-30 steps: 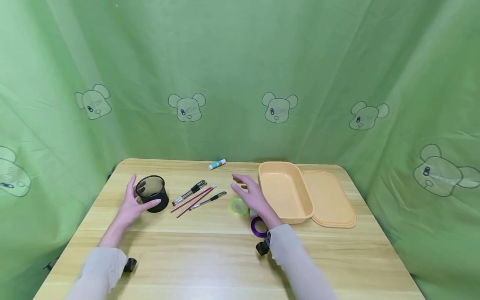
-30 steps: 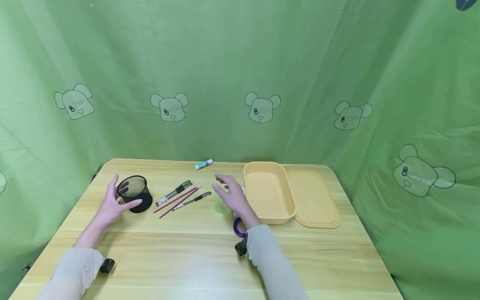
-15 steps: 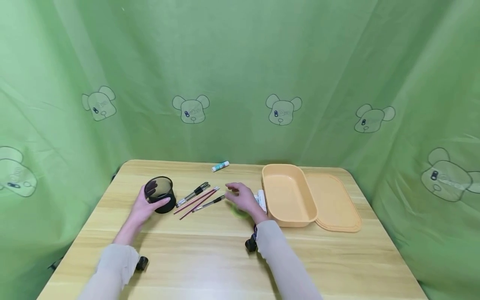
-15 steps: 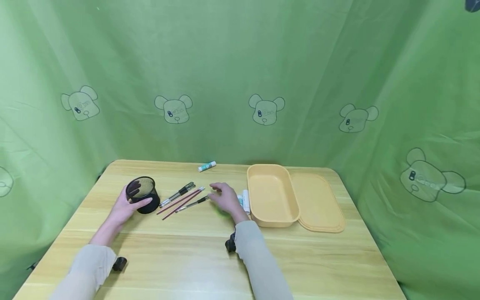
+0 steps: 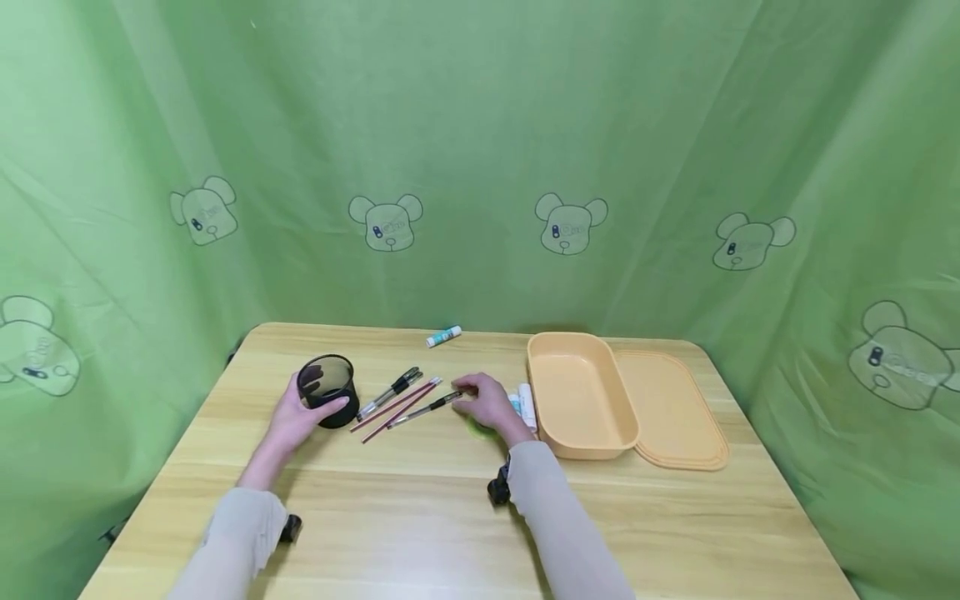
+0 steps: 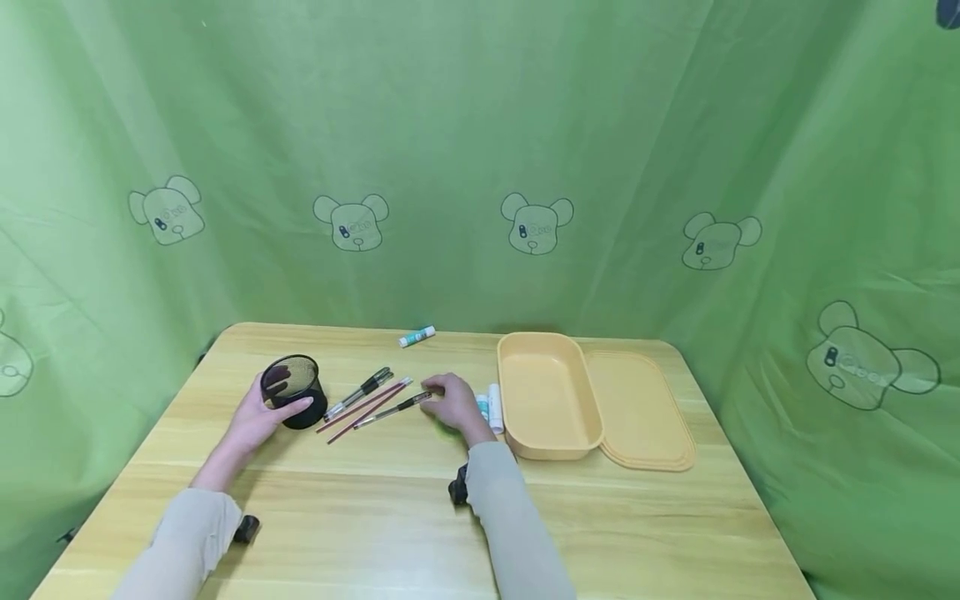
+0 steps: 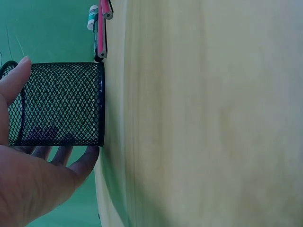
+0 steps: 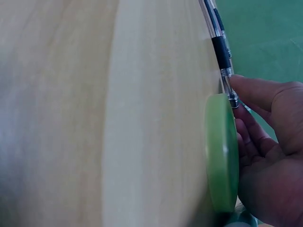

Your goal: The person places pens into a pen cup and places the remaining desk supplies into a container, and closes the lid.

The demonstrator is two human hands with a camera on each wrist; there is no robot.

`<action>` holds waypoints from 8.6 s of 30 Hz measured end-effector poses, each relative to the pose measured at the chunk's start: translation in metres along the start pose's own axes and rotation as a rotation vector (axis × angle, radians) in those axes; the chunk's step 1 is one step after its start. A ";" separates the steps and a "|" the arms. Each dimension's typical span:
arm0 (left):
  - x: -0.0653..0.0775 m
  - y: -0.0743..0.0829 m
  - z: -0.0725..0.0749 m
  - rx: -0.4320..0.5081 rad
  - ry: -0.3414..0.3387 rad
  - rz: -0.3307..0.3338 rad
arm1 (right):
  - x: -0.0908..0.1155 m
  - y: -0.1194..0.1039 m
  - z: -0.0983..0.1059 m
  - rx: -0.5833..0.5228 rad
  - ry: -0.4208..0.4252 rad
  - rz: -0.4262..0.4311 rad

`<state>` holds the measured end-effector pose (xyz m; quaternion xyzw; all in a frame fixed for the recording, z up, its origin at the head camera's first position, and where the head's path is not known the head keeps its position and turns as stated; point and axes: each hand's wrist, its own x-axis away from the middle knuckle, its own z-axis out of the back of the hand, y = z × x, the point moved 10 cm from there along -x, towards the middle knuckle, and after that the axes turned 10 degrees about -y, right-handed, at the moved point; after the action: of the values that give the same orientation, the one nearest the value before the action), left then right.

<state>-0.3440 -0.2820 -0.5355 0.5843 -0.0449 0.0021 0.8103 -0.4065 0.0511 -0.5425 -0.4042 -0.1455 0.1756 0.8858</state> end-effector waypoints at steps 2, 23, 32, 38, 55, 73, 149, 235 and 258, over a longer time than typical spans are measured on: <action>0.000 0.000 -0.003 -0.006 -0.006 0.000 | 0.000 0.001 0.000 0.021 0.003 -0.009; -0.001 0.006 -0.007 0.015 -0.025 -0.012 | -0.004 -0.002 0.001 0.141 -0.047 0.027; -0.001 0.006 -0.005 0.010 -0.018 -0.013 | -0.010 -0.001 -0.002 0.149 -0.107 0.086; -0.001 0.005 -0.006 0.001 -0.018 -0.011 | -0.004 -0.005 0.000 0.135 -0.115 0.105; -0.001 0.007 -0.014 -0.020 -0.026 -0.021 | 0.017 -0.027 0.041 -0.142 -0.003 0.149; -0.002 0.019 -0.032 0.011 -0.054 -0.019 | 0.027 -0.049 0.075 -0.621 0.165 0.225; -0.008 0.014 -0.044 -0.002 -0.069 -0.059 | -0.031 -0.118 -0.032 -0.494 0.018 0.201; -0.008 0.009 -0.047 0.001 -0.083 -0.053 | -0.038 -0.025 -0.036 0.093 -0.190 0.108; -0.010 0.010 -0.049 0.003 -0.085 -0.054 | -0.029 -0.029 -0.035 0.106 -0.332 0.166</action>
<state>-0.3512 -0.2321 -0.5422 0.5860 -0.0634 -0.0445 0.8066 -0.4125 -0.0023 -0.5459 -0.3334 -0.2462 0.3199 0.8520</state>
